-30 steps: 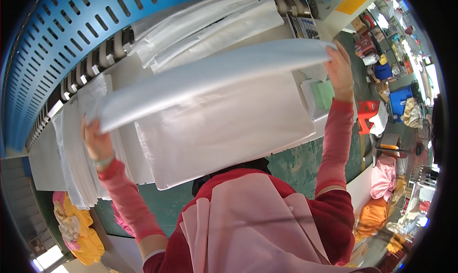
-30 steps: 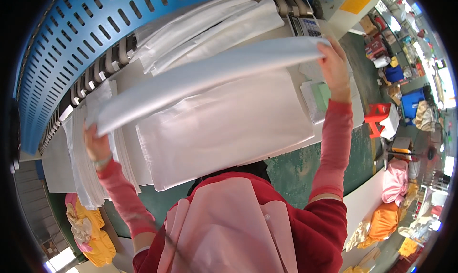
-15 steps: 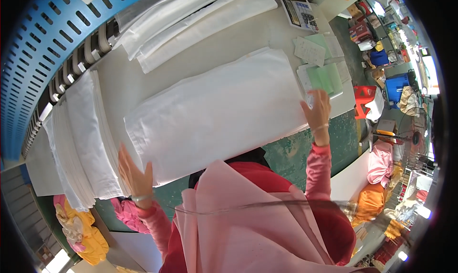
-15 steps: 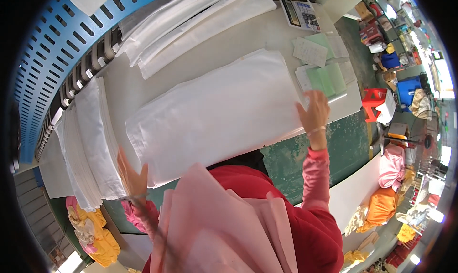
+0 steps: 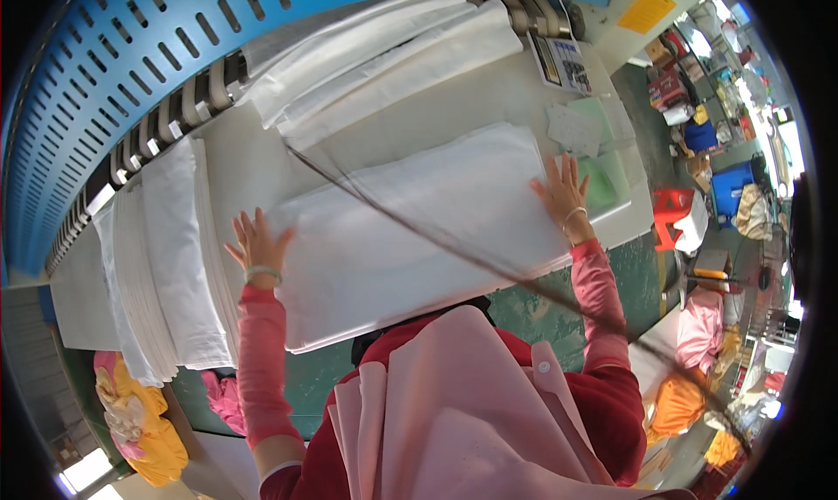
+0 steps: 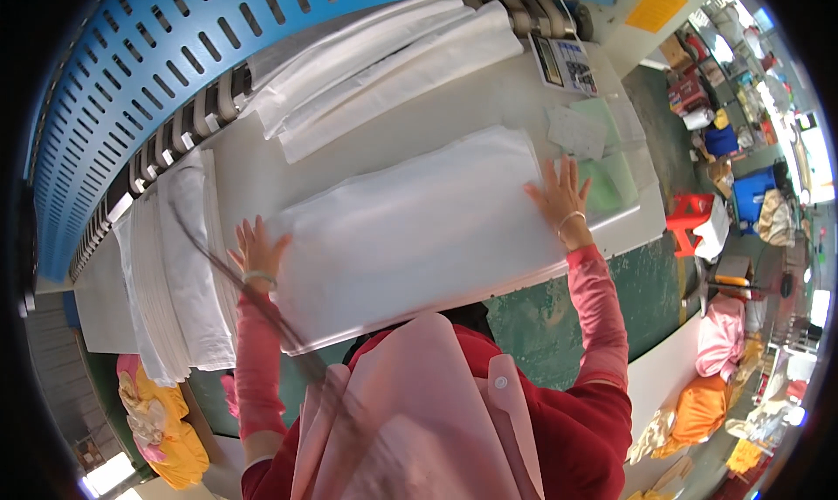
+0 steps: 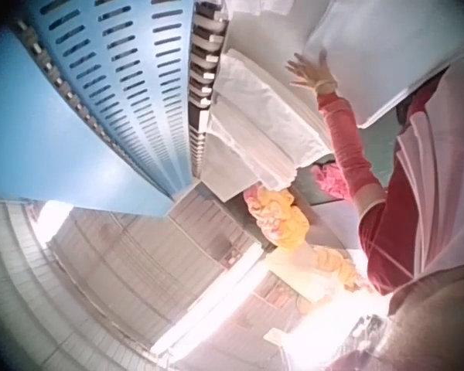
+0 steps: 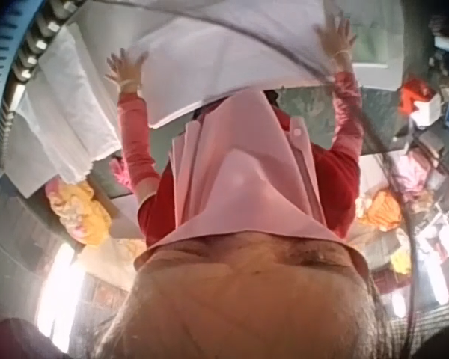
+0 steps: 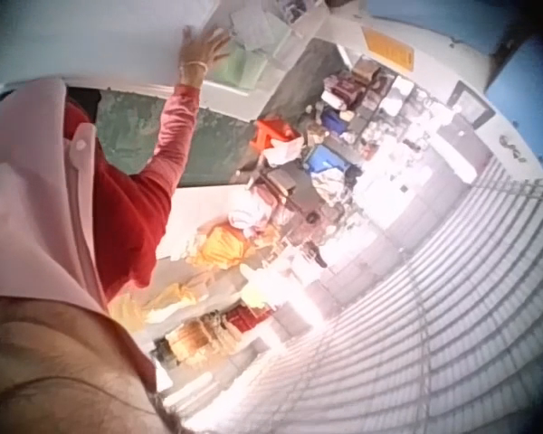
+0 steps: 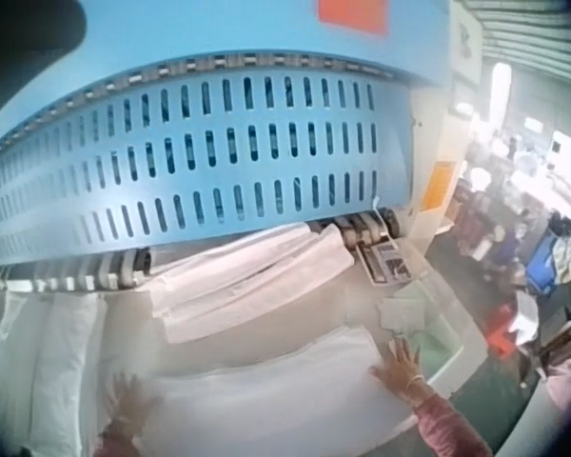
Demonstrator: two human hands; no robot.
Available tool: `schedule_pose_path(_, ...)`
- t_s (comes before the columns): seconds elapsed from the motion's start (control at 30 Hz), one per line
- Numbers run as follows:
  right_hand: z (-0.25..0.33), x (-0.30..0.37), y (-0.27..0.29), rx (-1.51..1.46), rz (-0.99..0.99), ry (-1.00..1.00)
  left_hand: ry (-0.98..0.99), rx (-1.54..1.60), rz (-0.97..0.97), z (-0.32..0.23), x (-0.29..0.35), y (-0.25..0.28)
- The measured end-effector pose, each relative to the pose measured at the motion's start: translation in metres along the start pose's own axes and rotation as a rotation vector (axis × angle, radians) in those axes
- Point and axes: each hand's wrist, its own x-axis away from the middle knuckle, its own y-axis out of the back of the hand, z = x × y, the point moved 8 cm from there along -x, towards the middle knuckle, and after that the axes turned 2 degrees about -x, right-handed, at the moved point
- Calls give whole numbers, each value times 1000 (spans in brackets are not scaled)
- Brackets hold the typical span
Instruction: The person folds white rectangular cloths on a table, smoothing the fabric by hand and stacking the folded items into a pile.
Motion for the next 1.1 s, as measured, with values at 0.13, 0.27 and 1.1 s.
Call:
schedule_pose_path(0.13, 14, -20, 16, -158, -67, 35, 117, 1039, 85, 22, -91, -45)
schedule_pose_path(0.27, 43, -46, 35, -512, -202, 232, 461, 1616, 369, -49, -127, -63)
schedule_pose_path(1.1, 152, -176, 16, -197, 224, 632, -245, 933, -117, 64, -60, 19)
